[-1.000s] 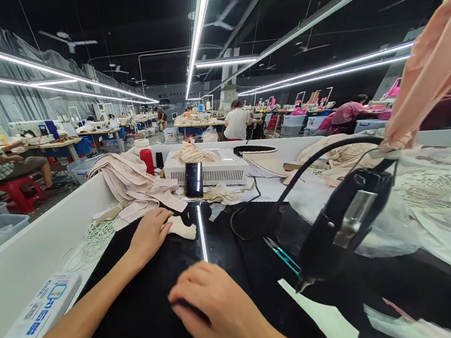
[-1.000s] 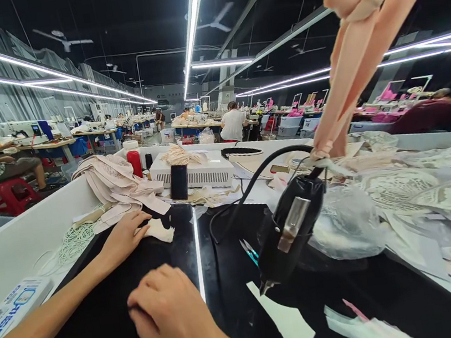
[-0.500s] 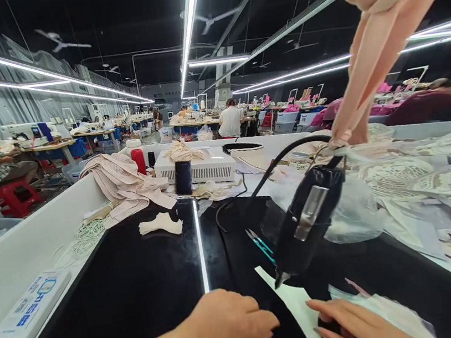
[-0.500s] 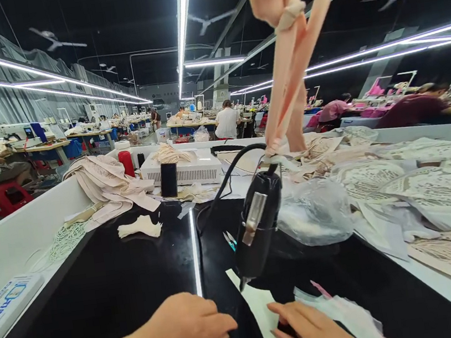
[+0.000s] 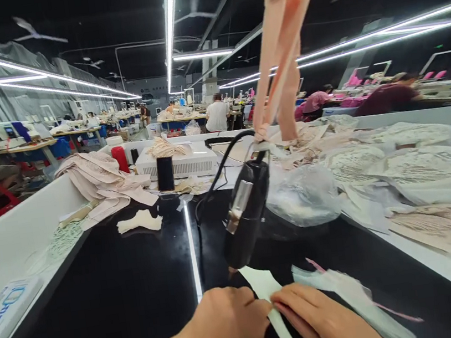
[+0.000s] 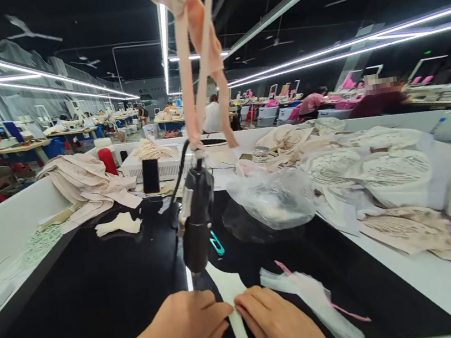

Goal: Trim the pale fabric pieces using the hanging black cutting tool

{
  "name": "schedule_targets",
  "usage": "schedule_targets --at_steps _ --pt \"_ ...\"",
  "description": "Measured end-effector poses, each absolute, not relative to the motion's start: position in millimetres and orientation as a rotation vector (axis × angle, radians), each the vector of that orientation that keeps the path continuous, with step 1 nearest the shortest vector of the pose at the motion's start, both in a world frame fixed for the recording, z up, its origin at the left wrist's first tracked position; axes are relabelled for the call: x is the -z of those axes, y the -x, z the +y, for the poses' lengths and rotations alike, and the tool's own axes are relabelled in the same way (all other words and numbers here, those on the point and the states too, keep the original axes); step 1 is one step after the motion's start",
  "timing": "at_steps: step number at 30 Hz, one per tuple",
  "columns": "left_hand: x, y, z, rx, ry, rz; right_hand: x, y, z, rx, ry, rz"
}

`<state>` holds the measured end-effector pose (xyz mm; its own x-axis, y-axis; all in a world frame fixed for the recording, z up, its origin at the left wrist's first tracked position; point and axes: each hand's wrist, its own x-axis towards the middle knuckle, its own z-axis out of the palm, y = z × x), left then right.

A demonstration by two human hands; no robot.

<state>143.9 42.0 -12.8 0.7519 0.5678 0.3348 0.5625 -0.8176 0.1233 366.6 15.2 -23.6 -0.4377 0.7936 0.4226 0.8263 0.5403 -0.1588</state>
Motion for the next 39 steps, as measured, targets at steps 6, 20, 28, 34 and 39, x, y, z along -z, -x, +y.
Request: schedule_targets --at_steps 6,20,28,34,39 --pt "14 -134 38 -0.605 -2.796 0.929 1 -349 6 -0.074 1.429 -2.310" --pt "19 -128 36 -0.620 -2.698 0.977 -7 -336 10 -0.430 1.540 -2.163" --pt "20 -128 37 -0.591 -2.763 0.947 -5 -337 14 -0.615 1.578 -1.997" --pt "16 -134 36 -0.544 -2.838 0.974 -3 -339 18 -0.642 1.557 -1.960" --pt "10 -140 36 -0.532 -2.920 0.992 -5 -346 30 -0.636 1.569 -1.833"
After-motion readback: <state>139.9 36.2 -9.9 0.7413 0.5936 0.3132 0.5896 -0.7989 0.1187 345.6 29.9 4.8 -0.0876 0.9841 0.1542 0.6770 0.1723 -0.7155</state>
